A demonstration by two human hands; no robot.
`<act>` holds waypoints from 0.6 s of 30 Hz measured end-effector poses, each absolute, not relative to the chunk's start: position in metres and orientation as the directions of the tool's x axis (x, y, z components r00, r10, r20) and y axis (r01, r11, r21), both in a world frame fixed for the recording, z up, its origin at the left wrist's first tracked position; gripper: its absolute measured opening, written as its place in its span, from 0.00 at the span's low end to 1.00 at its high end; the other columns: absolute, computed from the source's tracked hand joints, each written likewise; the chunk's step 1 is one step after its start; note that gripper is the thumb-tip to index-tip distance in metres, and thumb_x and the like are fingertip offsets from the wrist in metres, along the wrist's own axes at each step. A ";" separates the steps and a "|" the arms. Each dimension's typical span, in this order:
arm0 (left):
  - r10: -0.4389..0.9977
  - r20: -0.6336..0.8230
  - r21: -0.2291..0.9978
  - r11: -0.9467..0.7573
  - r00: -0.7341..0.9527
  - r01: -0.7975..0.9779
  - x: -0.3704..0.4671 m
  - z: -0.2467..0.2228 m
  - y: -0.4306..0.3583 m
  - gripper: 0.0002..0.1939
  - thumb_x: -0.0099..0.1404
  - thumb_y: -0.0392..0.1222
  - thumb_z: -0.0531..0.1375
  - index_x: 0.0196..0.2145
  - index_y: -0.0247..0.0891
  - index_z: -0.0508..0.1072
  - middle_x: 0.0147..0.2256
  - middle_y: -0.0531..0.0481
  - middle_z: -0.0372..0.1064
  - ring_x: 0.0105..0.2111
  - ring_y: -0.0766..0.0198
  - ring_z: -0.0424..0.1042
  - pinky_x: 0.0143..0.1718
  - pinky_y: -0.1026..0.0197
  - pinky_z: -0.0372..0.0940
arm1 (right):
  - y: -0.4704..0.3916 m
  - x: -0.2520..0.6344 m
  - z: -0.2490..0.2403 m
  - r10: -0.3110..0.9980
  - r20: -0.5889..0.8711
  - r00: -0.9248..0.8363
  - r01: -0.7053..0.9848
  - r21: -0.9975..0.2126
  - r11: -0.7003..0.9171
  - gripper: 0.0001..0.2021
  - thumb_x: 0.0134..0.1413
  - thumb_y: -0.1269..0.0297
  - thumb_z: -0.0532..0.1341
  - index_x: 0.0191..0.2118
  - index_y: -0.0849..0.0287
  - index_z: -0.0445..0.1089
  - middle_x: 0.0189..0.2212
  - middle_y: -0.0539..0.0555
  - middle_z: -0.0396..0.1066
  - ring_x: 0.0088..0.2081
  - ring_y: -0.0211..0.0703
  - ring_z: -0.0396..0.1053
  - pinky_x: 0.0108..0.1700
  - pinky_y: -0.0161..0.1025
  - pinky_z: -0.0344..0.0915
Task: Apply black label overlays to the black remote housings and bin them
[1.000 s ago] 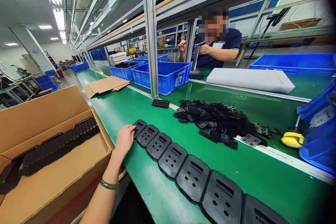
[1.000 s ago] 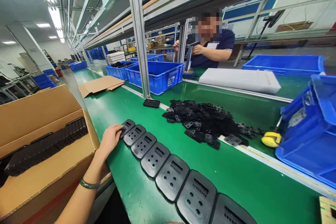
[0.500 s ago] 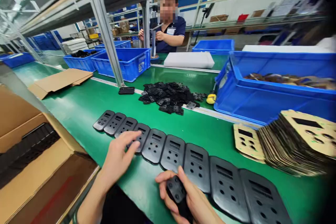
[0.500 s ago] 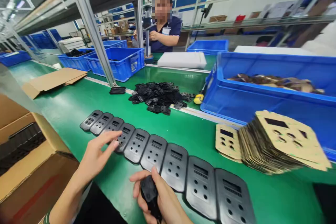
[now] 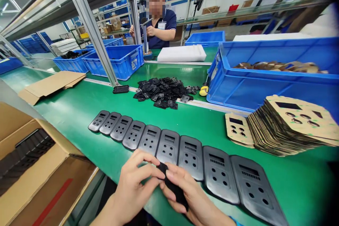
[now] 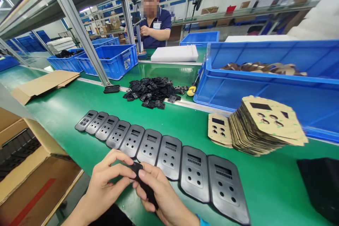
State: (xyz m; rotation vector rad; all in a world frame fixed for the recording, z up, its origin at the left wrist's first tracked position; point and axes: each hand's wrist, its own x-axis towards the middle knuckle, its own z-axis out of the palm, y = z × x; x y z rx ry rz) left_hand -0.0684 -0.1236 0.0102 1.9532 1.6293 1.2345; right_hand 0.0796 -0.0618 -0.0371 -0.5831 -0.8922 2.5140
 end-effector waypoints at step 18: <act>0.807 0.317 0.650 0.197 -0.498 0.734 -0.148 0.005 -0.096 0.11 0.60 0.40 0.61 0.41 0.39 0.74 0.32 0.51 0.74 0.31 0.65 0.72 0.36 0.64 0.68 | -0.069 0.080 -0.040 0.511 -0.331 -0.793 0.033 -0.862 -0.506 0.18 0.52 0.48 0.61 0.37 0.59 0.67 0.18 0.42 0.56 0.14 0.25 0.42 0.14 0.26 0.39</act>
